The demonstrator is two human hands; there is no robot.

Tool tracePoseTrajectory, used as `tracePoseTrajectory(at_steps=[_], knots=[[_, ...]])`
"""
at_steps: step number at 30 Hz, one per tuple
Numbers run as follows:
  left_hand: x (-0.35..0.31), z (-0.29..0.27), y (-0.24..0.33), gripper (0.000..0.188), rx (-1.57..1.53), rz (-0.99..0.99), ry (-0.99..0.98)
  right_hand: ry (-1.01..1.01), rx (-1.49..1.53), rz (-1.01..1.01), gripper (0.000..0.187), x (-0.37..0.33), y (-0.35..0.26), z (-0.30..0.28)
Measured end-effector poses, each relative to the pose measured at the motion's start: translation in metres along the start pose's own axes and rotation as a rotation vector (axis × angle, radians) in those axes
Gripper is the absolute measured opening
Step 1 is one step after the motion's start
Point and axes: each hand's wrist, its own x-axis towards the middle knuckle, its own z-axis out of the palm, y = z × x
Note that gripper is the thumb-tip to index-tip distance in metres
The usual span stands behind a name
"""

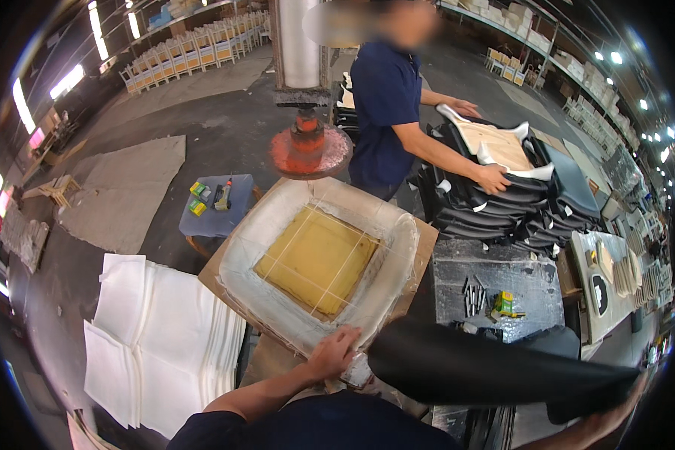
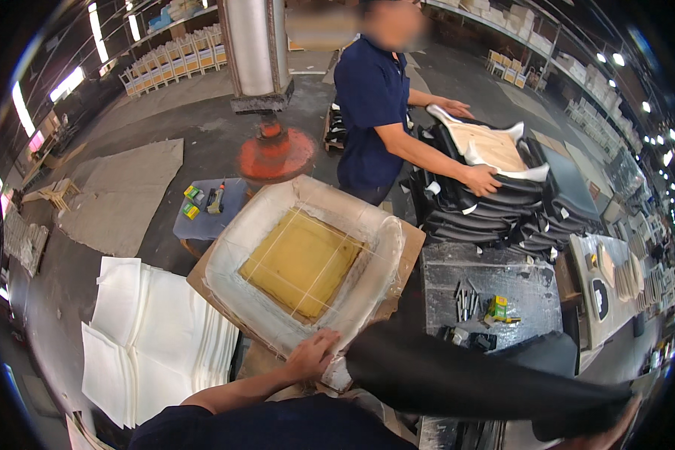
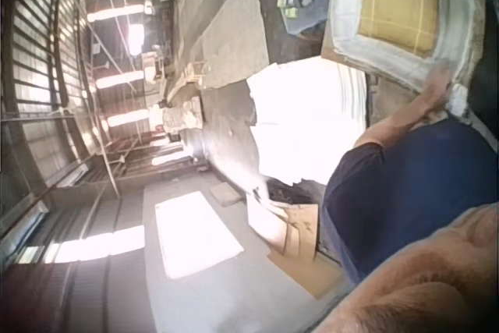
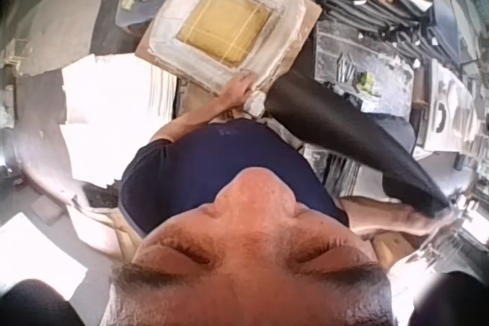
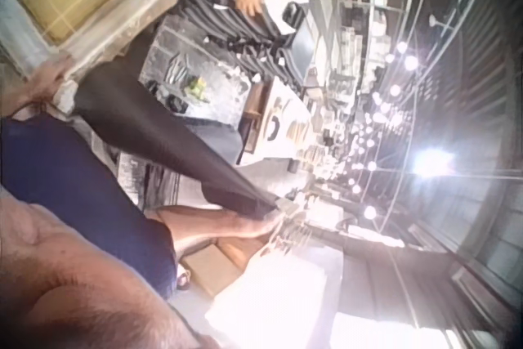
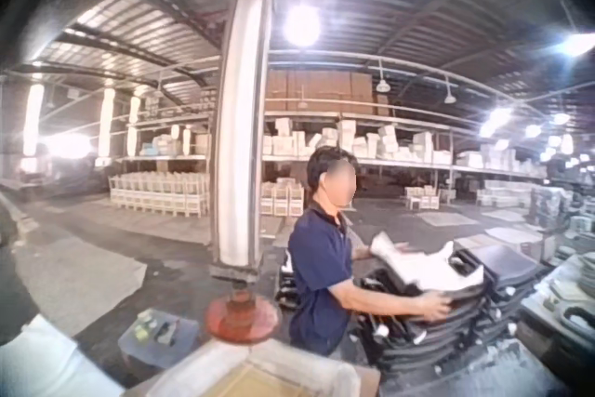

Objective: The person aligns a white fabric layer over a wooden cushion base and uses a pneumatic staple gun to secure the fabric edges. A coworker applies adhesive to the base while the person staples the fabric. The person then places a black cushion cover over the assembled base.

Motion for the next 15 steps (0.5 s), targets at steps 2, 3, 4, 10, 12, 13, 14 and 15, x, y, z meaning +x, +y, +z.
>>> tracePoseTrajectory(at_steps=[2,3,4,10,12,13,14,15], knots=[[-0.007,-0.008,-0.001,0.062,0.028,-0.020,0.056,-0.085,-0.076,0.052,0.057,-0.019,0.025,0.016],[-0.008,-0.010,-0.001,0.062,-0.008,-0.067,0.014,-0.171,-0.117,-0.022,0.060,-0.019,0.041,0.020],[-0.007,-0.015,0.000,0.063,-0.045,-0.118,-0.027,-0.255,-0.153,-0.098,0.063,-0.019,0.058,0.024],[-0.047,-0.010,0.002,0.062,0.148,-0.286,0.138,-0.326,0.622,0.827,0.036,-0.090,0.015,0.164],[-0.050,-0.008,0.002,0.062,0.217,-0.309,0.191,-0.397,0.727,0.935,0.031,-0.103,0.000,0.182],[-0.053,-0.008,0.002,0.062,0.255,-0.322,0.217,-0.444,0.734,0.952,0.031,-0.104,0.003,0.185],[-0.057,-0.009,0.002,0.064,0.274,-0.348,0.258,-0.444,0.709,0.987,0.030,-0.110,-0.005,0.194],[-0.057,-0.007,0.009,0.064,0.200,-0.383,0.342,-0.435,0.677,1.010,0.030,-0.115,-0.013,0.200]])
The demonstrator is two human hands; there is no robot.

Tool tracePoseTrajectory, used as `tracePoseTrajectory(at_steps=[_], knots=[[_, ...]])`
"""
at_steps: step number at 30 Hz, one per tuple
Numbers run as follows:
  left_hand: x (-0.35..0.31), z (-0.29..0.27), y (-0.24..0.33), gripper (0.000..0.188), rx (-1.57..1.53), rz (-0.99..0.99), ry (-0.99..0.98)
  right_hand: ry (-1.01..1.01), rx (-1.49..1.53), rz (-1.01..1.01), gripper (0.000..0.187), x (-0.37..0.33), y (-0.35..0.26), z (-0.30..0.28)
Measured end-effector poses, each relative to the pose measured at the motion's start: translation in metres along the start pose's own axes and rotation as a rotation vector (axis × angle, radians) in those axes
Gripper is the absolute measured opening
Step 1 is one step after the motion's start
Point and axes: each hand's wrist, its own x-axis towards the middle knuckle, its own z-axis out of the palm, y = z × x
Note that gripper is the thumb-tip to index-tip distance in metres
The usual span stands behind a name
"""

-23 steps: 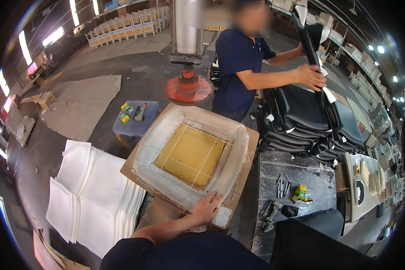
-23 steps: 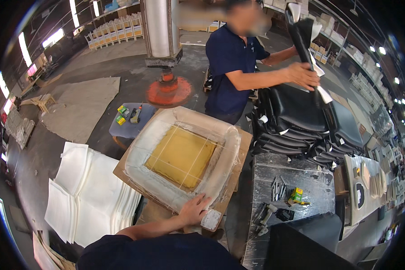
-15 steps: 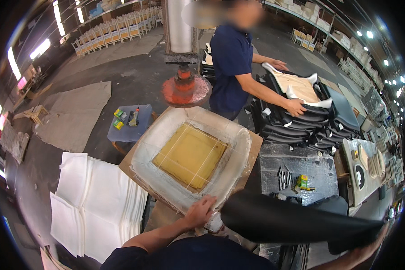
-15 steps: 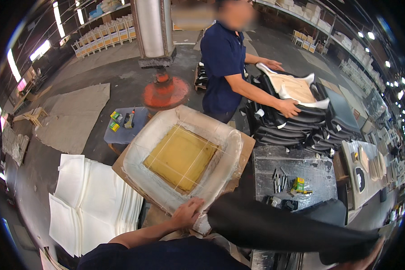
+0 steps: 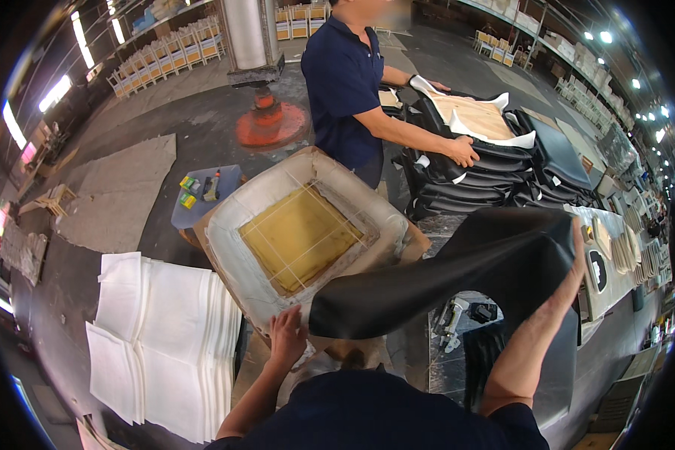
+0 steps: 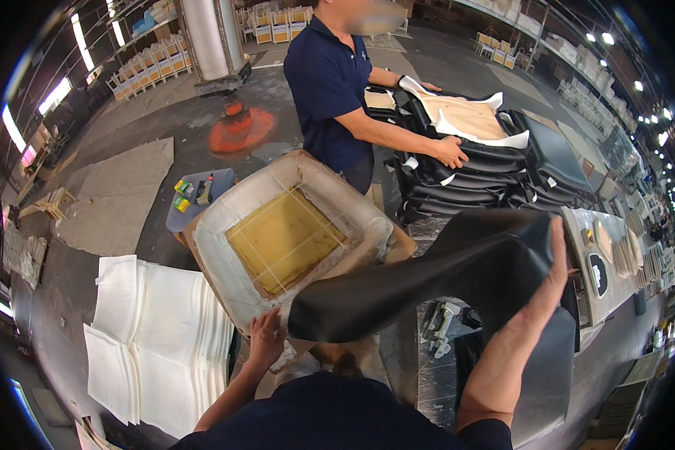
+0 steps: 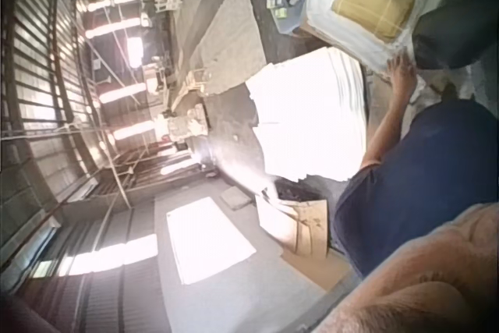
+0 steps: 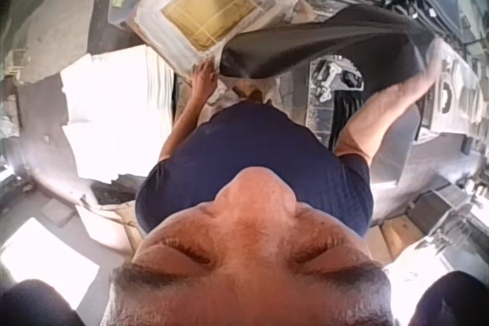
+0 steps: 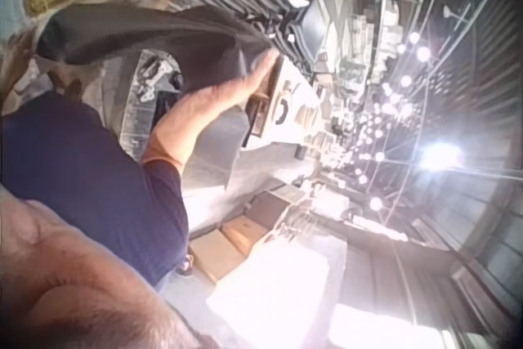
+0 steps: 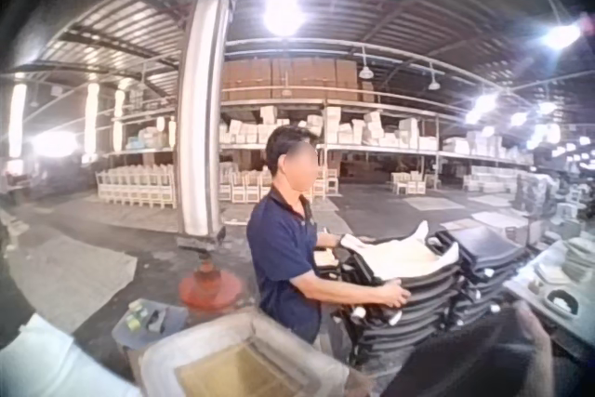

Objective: The person aligns a white fabric layer over a wooden cushion base and uses a pneumatic staple gun to secure the fabric edges. A coworker applies adhesive to the base while the person staples the fabric. The person then places a black cushion cover over the assembled base.

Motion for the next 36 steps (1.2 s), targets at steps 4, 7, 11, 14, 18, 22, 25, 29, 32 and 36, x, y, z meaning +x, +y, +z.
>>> tracePoseTrajectory(at_steps=[4,7,11,14,18,22,25,29,32,36], knots=[[-0.007,-0.017,0.053,0.068,-0.163,0.212,0.232,-0.287,0.130,0.126,0.023,0.006,0.012,-0.002],[0.007,-0.037,0.121,0.079,-0.290,0.692,0.266,-0.260,0.257,-0.003,0.020,0.018,0.031,-0.002],[0.026,-0.048,0.194,0.093,-0.602,0.809,0.082,-0.462,0.359,-0.003,0.018,-0.032,0.061,0.043],[0.035,-0.061,0.248,0.092,-0.967,0.597,-0.030,-0.564,0.411,-0.039,0.014,-0.072,0.074,0.070],[0.047,-0.075,0.260,0.051,-0.900,0.568,0.028,-0.695,0.513,-0.016,0.009,-0.071,0.078,0.066],[0.047,-0.106,0.283,0.021,-0.804,0.789,0.131,-0.718,0.265,-0.181,0.013,0.001,0.028,0.003],[0.042,-0.145,0.319,0.020,-0.932,1.079,-0.062,-0.368,0.214,-0.225,0.025,-0.006,-0.012,0.007],[0.039,-0.167,0.364,0.012,-1.213,1.294,-0.128,-0.299,0.212,-0.352,0.026,-0.029,-0.028,0.042],[0.049,-0.182,0.337,0.012,-1.245,1.068,-0.332,-0.457,0.152,-0.403,0.022,-0.018,-0.019,0.062],[0.069,-0.190,0.260,0.019,-1.009,0.658,-0.044,-0.729,-0.221,-0.377,0.013,0.046,0.063,0.078]])
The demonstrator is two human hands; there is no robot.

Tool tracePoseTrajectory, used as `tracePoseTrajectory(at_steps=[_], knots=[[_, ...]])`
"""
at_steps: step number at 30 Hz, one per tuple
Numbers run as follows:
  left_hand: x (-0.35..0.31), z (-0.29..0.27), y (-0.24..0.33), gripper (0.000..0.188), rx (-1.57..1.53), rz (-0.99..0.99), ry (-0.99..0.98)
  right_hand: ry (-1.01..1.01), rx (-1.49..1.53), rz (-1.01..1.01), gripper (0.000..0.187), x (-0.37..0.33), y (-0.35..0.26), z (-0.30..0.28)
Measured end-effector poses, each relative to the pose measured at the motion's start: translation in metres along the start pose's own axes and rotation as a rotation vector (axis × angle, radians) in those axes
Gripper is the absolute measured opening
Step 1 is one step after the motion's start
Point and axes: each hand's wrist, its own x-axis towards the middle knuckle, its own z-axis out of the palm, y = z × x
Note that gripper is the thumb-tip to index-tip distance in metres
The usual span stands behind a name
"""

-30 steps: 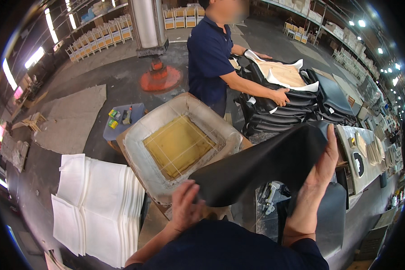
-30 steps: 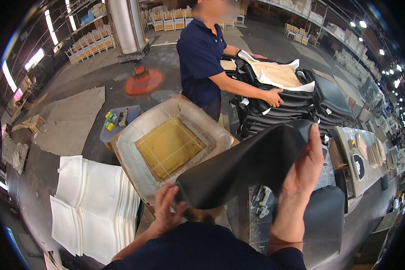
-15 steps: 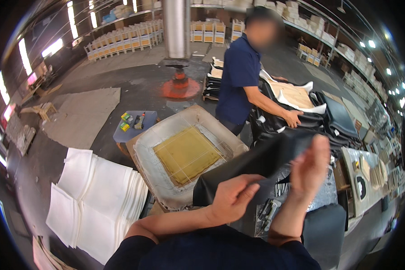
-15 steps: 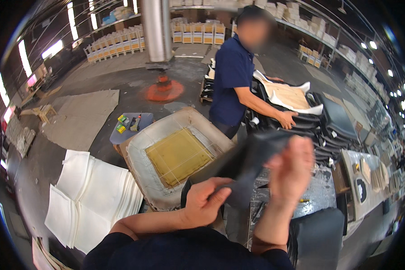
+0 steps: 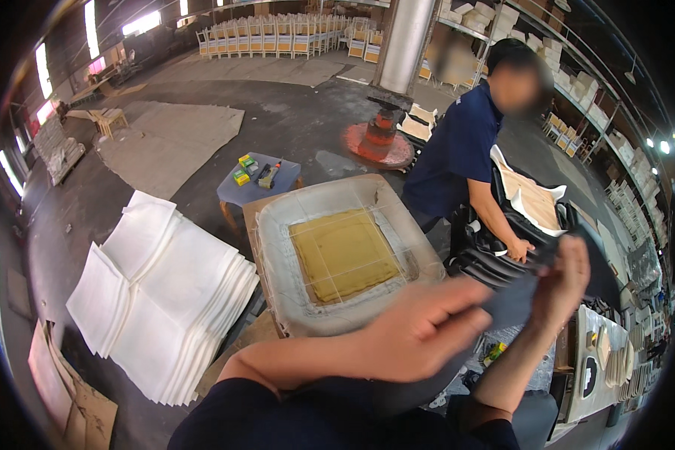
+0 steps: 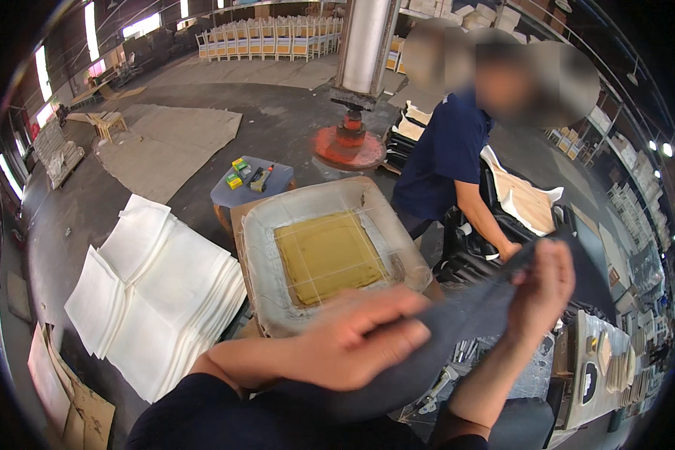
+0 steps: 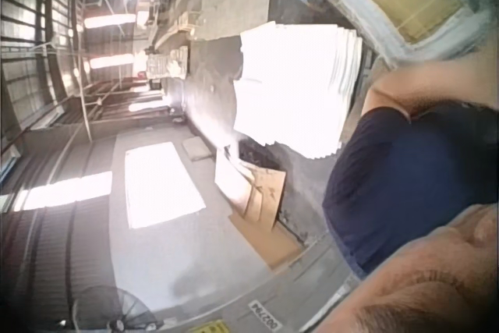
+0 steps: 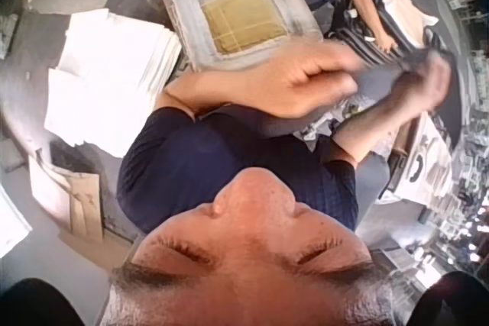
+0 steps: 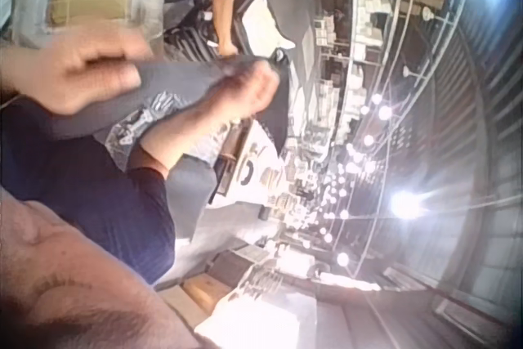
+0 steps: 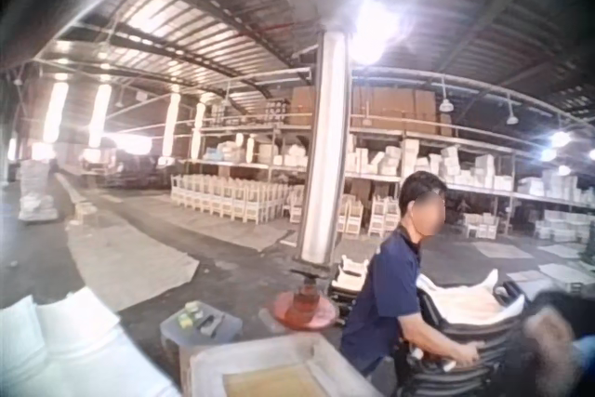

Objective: The person aligns a white fabric layer over a wooden cushion base and uses a pneumatic staple gun to secure the fabric edges. A coworker applies adhesive to the base while the person staples the fabric. The person then places a black cushion cover over the assembled base.

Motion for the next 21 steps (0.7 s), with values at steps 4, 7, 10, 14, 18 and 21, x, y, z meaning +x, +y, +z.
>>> tracePoseTrajectory(at_steps=[4,7,10,14,18,21], knots=[[-0.024,-0.079,-0.034,0.027,0.116,-0.403,0.194,-0.080,0.025,0.321,0.020,-0.021,0.101,0.083],[-0.045,-0.139,-0.050,0.035,0.121,-0.493,0.133,-0.201,0.045,0.416,0.029,-0.040,0.170,0.134],[-0.062,-0.188,-0.066,0.039,0.230,-0.590,0.180,-0.176,0.099,0.474,0.031,-0.048,0.221,0.172],[-0.065,-0.260,-0.094,0.036,0.680,-0.700,0.246,-0.208,0.079,0.552,0.031,-0.050,0.272,0.232],[-0.038,-0.336,-0.140,0.043,0.927,-0.812,0.252,-0.181,0.063,0.651,0.021,-0.031,0.322,0.289],[0.019,-0.387,-0.192,0.044,0.996,-0.775,0.203,-0.145,-0.008,0.681,0.018,0.014,0.386,0.302]])
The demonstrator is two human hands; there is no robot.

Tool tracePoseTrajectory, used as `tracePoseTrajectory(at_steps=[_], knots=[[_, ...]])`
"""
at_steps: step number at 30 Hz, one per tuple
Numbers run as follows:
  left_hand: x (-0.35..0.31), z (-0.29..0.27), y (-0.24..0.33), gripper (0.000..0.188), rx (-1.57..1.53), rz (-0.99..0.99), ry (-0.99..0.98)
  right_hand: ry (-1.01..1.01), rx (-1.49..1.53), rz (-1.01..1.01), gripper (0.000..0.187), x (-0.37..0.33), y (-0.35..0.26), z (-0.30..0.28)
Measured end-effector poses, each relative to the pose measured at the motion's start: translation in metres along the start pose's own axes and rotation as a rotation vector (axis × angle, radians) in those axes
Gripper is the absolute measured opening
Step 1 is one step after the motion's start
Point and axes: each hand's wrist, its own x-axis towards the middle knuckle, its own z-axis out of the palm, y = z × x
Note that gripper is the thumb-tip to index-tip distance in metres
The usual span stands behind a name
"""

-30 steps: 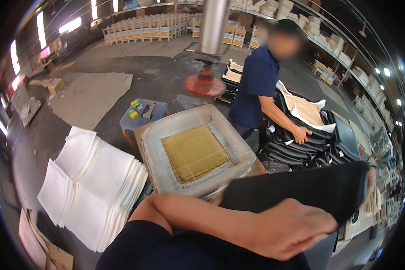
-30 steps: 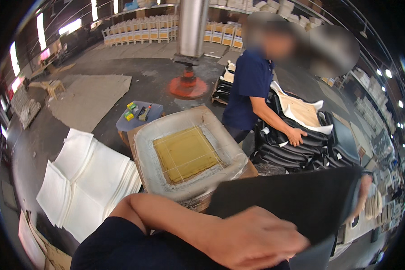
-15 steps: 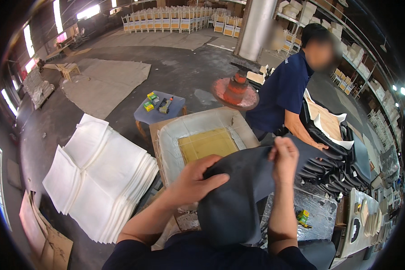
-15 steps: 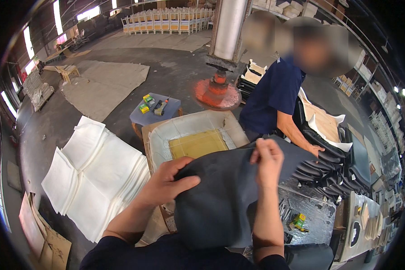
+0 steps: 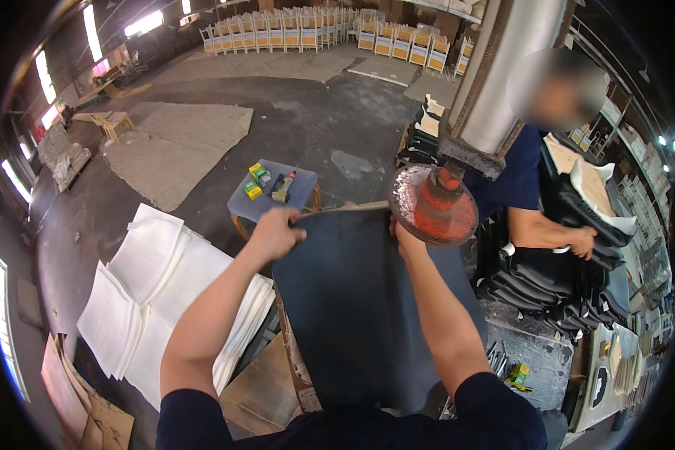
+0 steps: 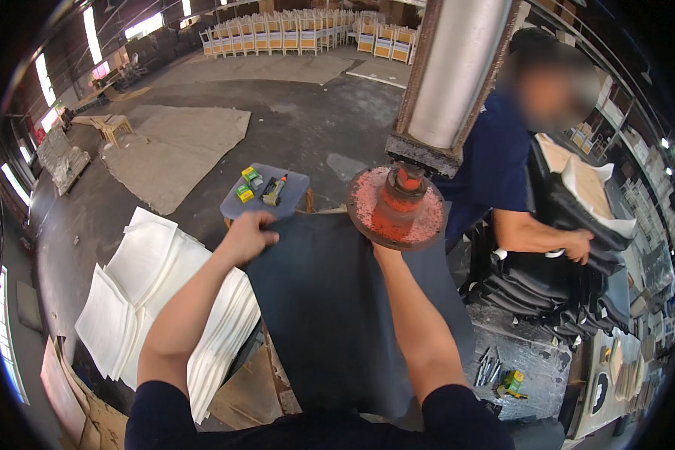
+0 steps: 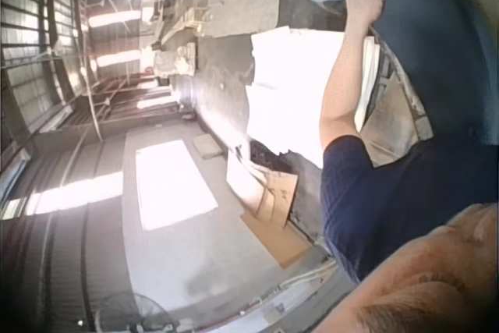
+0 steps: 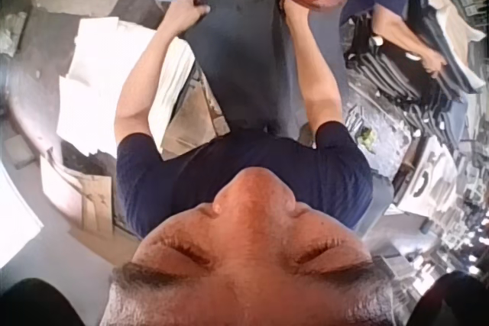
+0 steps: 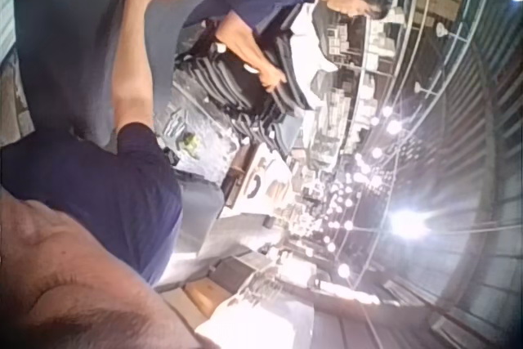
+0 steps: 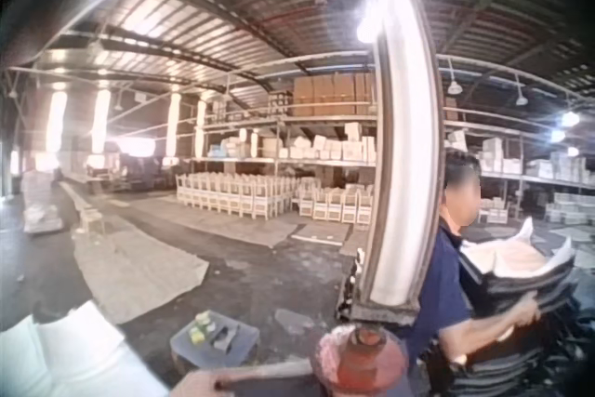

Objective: The person aligns a white fabric layer over a wooden cushion base and uses a pneumatic staple gun to secure the fabric edges. A coworker applies adhesive to the base while the person staples the fabric. The person then places a black cushion cover over the assembled base.

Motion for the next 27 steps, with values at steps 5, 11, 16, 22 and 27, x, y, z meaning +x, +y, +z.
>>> tracePoseTrajectory(at_steps=[5,11,16,22,27], knots=[[0.047,0.003,-0.037,0.065,0.066,-0.072,0.383,-0.010,-0.233,0.053,0.037,0.043,0.007,-0.006],[-0.104,0.120,-0.100,0.104,-0.037,-0.314,0.266,0.165,-1.131,-0.137,0.064,-0.027,0.037,-0.178],[-0.180,0.186,-0.085,0.089,-0.119,-0.343,0.229,0.335,-1.167,0.141,0.087,-0.084,0.053,-0.291],[-0.173,0.151,-0.102,0.035,0.220,-0.285,0.350,0.214,-0.989,0.281,0.092,-0.108,0.058,-0.269],[-0.099,0.091,-0.105,0.037,0.053,-0.340,0.242,0.090,-0.783,0.288,0.094,-0.078,0.023,-0.273]])
